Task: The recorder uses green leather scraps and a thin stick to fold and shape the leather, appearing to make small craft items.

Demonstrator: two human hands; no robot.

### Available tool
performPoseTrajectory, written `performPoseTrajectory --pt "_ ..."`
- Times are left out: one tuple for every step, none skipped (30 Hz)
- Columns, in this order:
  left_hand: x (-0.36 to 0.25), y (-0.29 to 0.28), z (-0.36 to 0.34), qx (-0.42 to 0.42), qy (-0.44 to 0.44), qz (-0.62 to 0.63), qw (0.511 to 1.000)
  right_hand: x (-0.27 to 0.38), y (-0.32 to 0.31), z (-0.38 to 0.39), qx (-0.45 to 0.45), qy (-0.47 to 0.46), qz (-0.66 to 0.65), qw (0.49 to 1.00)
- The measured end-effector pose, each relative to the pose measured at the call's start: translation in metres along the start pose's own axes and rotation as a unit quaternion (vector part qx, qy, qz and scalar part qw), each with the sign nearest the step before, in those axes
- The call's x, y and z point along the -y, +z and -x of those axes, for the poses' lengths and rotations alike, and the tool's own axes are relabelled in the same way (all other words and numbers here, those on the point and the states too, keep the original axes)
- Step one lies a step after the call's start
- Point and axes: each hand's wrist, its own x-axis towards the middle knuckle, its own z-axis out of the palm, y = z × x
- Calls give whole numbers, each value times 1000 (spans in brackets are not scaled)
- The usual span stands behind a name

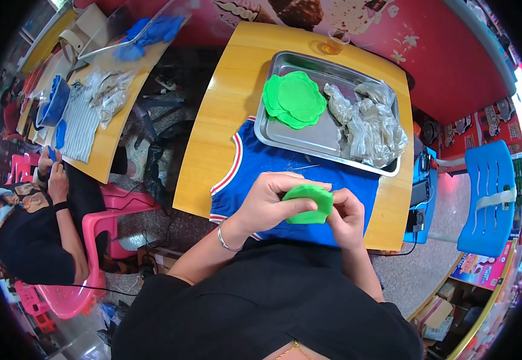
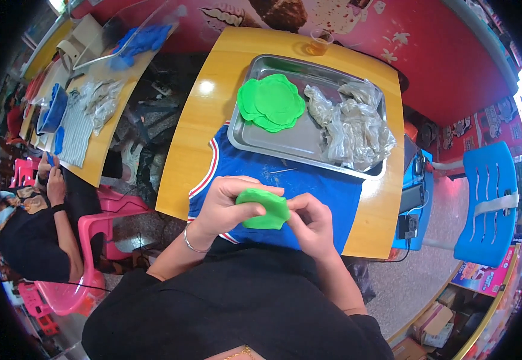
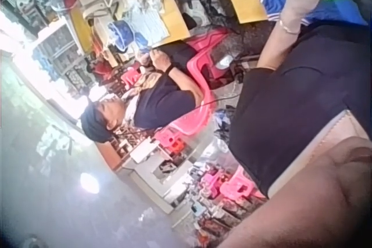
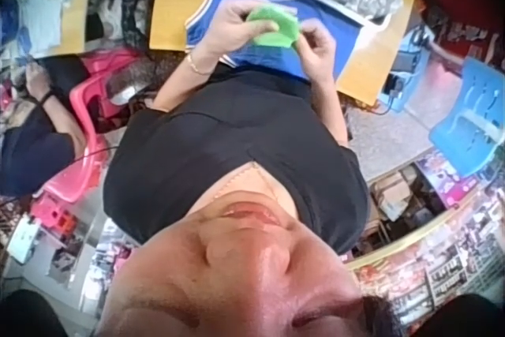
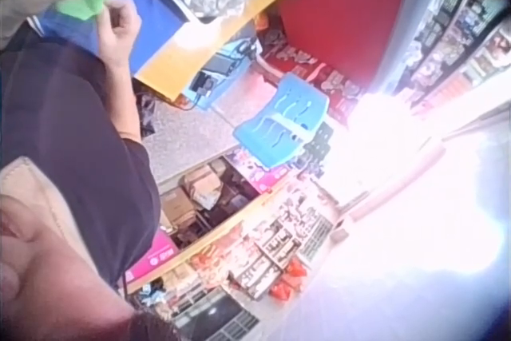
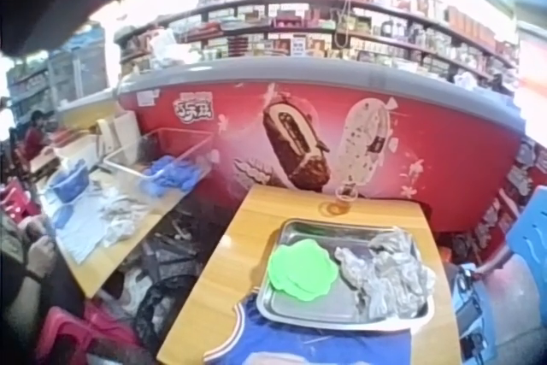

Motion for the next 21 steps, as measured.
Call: performPoseTrajectory --pt "-1 -1 -1 1 0 0 1000 3 -2 -1 -1 0 0 1000" --pt "-1 -3 -1 20 1 -16 1000 7 -4 -4 32 -69 141 987" --pt "-1 -4 -1 39 1 -32 999 10 -5 -6 65 -136 277 949" --pt "0 -4 -1 38 0 -32 999 13 -6 -8 65 -135 277 949" --pt "0 -2 -1 33 1 -33 999 15 -6 -9 68 -138 294 943" --pt "1 -1 -1 28 1 -34 999 16 -6 -10 71 -141 310 937" --pt "1 -1 -1 28 0 -34 999 16 -6 -9 71 -140 310 938" --pt "1 -2 -2 32 -10 -31 999 16 -6 -8 61 -98 261 958" --pt "1 -2 -2 36 -20 -29 999 15 -5 -7 51 -56 212 974" --pt "4 -1 -2 35 -21 -29 999 14 -6 -6 51 -55 211 975" --pt "9 0 -2 30 -11 -22 999 11 -6 -5 36 -22 103 994" --pt "13 1 -1 25 0 -15 1000 8 -7 -4 21 11 -5 1000" --pt "12 3 -1 23 0 -16 1000 2 -13 -2 39 28 -35 998" --pt "11 4 -1 -1 -8 11 1000 1 -12 0 39 29 -35 998" --pt "11 5 -1 -26 -17 38 999 1 -9 0 23 15 6 1000" --pt "11 4 -2 -26 -17 38 999 1 -8 0 7 1 47 999" --pt "11 1 -2 -10 -3 35 999 2 -8 0 8 2 46 999" --pt "11 -1 -3 5 12 32 999 4 -7 -1 11 -30 112 993" --pt "10 -3 -3 5 11 31 999 5 -7 -1 14 -61 178 982" --pt "8 -4 -5 -2 36 -38 999 4 -5 -1 13 -62 178 982" --pt "7 -4 -6 -8 61 -108 992 2 -3 0 -1 -50 104 993"
